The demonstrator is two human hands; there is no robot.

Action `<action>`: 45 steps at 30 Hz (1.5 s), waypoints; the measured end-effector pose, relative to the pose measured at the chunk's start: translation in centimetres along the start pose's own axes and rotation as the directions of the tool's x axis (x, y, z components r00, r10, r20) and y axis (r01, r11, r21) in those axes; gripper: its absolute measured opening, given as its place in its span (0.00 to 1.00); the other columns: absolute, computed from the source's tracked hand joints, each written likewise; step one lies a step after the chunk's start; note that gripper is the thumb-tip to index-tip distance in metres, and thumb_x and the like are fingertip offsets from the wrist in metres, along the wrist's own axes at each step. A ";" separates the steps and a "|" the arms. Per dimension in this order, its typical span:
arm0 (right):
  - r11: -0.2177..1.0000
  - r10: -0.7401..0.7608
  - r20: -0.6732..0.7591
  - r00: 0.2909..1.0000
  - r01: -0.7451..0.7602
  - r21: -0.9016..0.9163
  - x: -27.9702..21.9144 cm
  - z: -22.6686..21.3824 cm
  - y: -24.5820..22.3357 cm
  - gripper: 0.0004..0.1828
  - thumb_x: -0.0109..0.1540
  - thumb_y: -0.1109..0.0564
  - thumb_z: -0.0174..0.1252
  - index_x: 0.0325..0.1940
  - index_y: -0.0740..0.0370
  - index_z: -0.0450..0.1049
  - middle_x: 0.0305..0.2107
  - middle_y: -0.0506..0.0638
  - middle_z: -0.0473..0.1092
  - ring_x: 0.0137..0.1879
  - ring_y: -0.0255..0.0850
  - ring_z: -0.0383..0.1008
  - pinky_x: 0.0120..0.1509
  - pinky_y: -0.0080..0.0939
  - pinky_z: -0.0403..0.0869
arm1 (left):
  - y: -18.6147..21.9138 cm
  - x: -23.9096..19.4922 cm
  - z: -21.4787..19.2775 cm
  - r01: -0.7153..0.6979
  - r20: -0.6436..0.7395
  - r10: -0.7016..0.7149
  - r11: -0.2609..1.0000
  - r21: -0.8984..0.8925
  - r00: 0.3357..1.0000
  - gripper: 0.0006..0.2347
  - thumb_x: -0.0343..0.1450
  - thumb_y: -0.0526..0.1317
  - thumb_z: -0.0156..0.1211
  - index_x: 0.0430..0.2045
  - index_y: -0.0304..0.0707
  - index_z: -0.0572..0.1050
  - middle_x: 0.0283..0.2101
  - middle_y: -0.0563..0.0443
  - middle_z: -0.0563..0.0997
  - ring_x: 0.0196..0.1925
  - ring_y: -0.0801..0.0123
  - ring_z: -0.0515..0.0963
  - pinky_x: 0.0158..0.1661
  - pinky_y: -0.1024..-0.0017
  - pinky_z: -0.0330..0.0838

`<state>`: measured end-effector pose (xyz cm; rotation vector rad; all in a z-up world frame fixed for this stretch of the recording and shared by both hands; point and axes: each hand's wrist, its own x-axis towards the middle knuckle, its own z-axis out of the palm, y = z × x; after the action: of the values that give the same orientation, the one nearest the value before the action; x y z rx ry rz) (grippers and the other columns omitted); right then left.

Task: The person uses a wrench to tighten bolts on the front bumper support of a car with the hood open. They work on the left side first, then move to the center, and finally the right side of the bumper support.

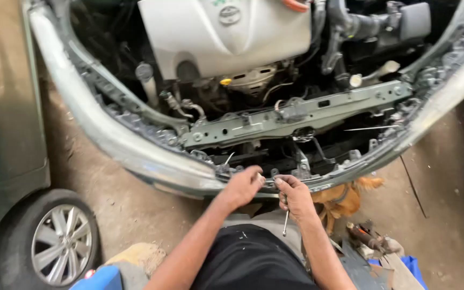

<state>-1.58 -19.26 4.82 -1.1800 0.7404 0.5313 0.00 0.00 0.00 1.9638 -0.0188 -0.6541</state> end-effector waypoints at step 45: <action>0.924 0.202 -0.158 0.967 -0.242 -0.297 21.4 21.0 7.8 0.03 0.59 0.67 0.62 0.34 0.72 0.75 0.23 0.56 0.72 0.23 0.44 0.72 0.23 0.42 0.76 | -5.7 1.2 -33.1 0.340 -0.393 -0.187 0.865 0.368 0.900 0.13 0.71 0.49 0.60 0.36 0.39 0.79 0.33 0.38 0.83 0.39 0.41 0.82 0.41 0.50 0.73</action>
<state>11.77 3.02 -12.07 -1.4442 0.9276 0.7933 14.43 29.78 5.70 2.5209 0.3647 -0.4973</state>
